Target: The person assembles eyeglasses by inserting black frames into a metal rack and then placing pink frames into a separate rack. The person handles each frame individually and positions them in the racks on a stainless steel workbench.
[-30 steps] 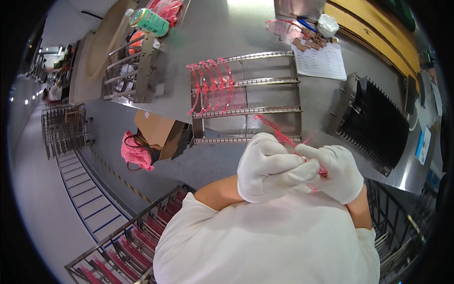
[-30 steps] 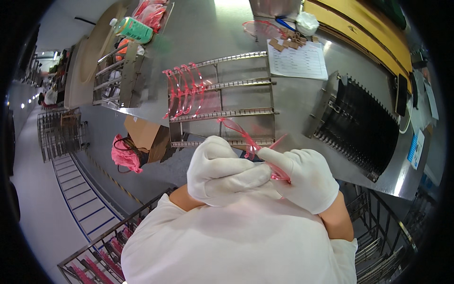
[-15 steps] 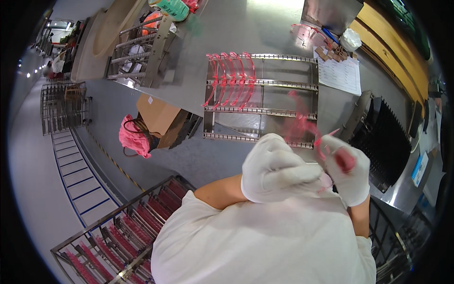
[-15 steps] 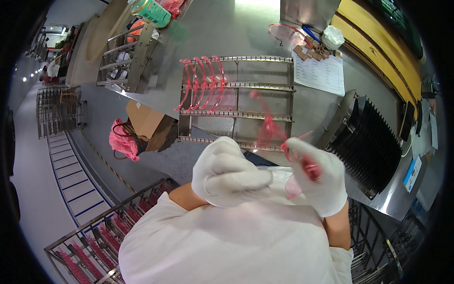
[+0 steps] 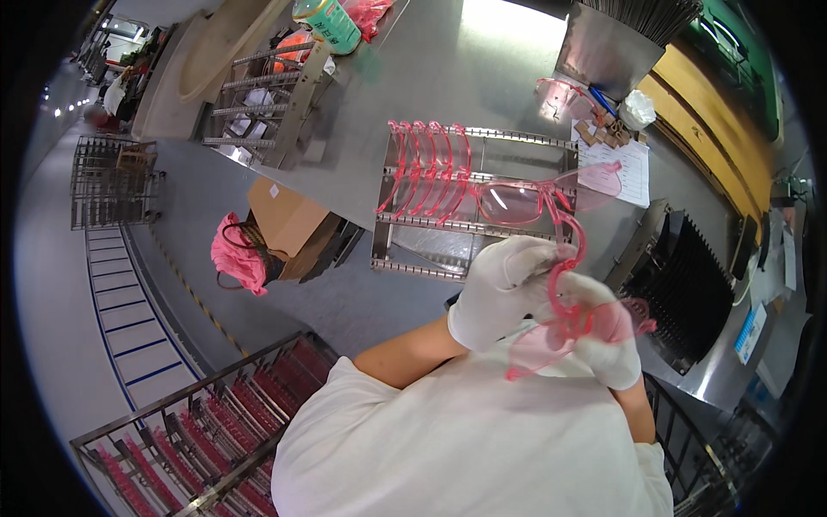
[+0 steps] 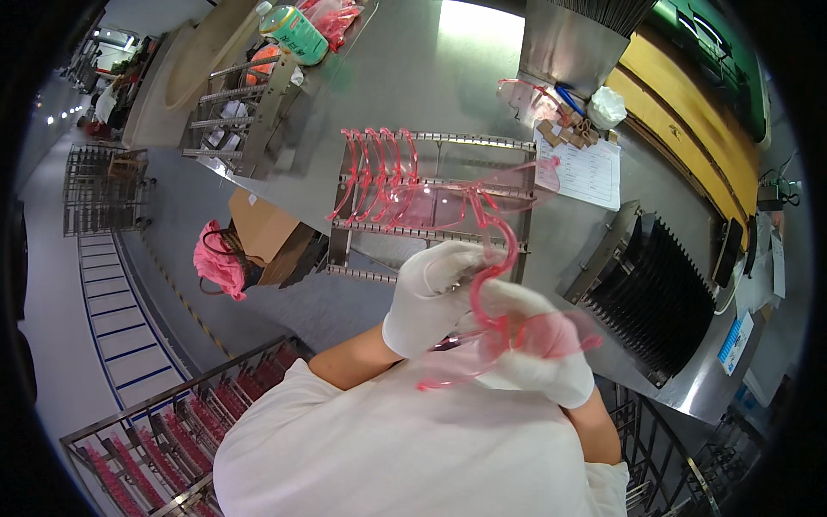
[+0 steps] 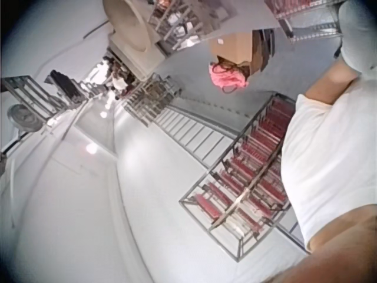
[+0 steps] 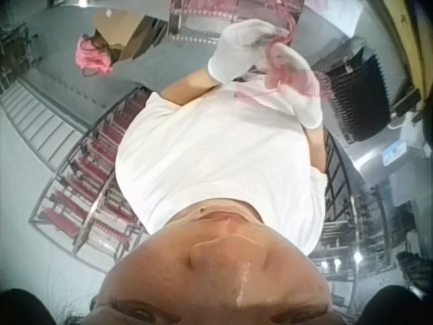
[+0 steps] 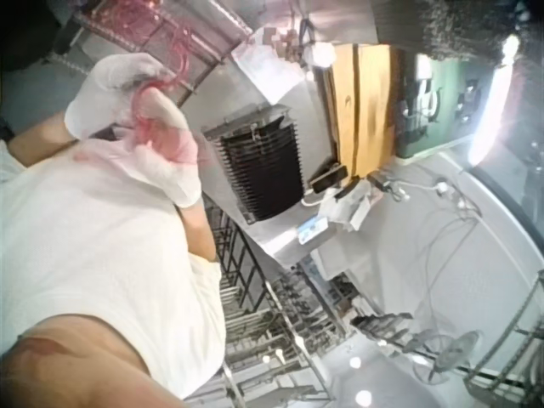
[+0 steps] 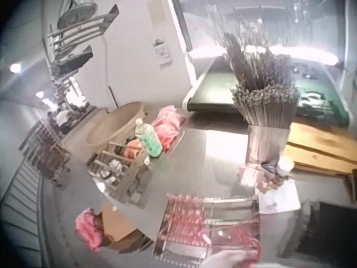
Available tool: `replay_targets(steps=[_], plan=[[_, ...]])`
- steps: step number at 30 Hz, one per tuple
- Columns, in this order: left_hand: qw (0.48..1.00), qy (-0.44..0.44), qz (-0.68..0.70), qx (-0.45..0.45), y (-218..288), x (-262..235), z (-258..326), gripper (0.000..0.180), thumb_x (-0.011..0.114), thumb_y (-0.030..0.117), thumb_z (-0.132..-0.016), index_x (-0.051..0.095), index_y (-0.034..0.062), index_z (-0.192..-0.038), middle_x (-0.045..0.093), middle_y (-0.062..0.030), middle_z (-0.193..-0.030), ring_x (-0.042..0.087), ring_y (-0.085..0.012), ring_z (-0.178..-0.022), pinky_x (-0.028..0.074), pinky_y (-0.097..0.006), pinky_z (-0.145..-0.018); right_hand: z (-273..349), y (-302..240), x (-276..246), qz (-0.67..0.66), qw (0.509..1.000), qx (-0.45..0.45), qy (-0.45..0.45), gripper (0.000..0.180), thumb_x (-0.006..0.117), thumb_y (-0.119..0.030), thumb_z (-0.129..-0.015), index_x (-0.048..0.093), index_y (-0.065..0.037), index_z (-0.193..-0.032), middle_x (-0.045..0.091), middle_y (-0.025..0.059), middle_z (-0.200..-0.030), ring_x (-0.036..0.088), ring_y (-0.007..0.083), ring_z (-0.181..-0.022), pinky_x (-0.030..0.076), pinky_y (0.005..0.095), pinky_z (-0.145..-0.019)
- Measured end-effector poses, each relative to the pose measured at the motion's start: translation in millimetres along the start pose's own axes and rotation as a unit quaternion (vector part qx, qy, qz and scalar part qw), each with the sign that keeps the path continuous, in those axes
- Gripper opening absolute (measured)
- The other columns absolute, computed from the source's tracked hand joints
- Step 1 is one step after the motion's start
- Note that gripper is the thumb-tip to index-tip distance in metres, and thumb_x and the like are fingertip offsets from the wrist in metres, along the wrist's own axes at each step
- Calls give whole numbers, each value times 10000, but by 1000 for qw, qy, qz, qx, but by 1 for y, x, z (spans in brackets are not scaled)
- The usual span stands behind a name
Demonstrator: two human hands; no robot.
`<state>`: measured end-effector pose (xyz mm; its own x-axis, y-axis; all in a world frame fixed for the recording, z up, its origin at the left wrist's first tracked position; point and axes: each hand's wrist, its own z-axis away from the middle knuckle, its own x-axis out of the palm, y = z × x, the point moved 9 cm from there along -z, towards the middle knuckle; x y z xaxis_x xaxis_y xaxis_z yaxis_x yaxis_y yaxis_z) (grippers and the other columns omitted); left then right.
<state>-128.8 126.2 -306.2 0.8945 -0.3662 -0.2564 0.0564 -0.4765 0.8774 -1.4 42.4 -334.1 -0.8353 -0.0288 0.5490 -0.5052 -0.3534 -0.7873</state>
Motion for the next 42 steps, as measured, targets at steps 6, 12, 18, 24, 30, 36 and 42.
replay_targets(steps=[6,12,18,24,30,36,42], plan=[[993,-40,88,-64,-16,-5,4,238,795,122,-832,698,43,-1034,708,-94,-944,698,-215,-818,547,-323,-720,-7,-7,25,166,981,1,-97,551,745,14,-881,569,46,-1402,688,135,-1279,682,167,-1018,540,323,-936],[964,-179,178,-80,-5,0,11,99,691,25,-906,664,13,-1001,693,-92,-934,683,-238,-818,556,-342,-742,-22,-1,-3,-149,983,112,4,448,584,-303,-1052,633,54,-1318,733,87,-920,647,127,-705,489,240,-618],[989,-12,50,-142,-21,-29,20,85,574,82,-1022,597,1,-1007,628,-26,-785,603,-128,-702,499,-273,-644,-34,-61,63,460,824,-324,-64,353,711,-120,-894,711,-107,-1247,723,-5,-824,569,161,-557,393,279,-515],[950,178,109,-231,-37,-112,40,492,608,495,-1030,600,3,-1023,545,3,-686,454,-43,-514,333,-225,-442,-101,-49,14,426,868,-238,94,384,626,-160,-988,632,-88,-1365,683,28,-805,585,139,-641,471,314,-578],[937,130,154,-287,-37,-156,40,286,669,244,-1023,649,-40,-997,642,-68,-775,581,-111,-615,475,-255,-585,-174,37,-13,203,977,69,12,564,516,-331,-1093,393,-94,-1590,709,-9,-888,469,-3,-610,409,164,-519],[930,113,68,-344,-29,-191,56,353,754,289,-948,694,-59,-946,690,-118,-800,653,-178,-650,515,-294,-604,-213,60,-17,332,936,114,36,575,532,-367,-1077,447,-52,-1550,730,22,-935,565,46,-699,492,224,-612],[937,-129,45,-322,-14,-182,38,183,750,78,-929,702,-52,-1048,682,-58,-824,639,-110,-769,517,-267,-698,-225,51,-2,358,929,76,56,517,556,-357,-1042,582,-12,-1427,734,112,-974,688,147,-721,542,307,-672]])
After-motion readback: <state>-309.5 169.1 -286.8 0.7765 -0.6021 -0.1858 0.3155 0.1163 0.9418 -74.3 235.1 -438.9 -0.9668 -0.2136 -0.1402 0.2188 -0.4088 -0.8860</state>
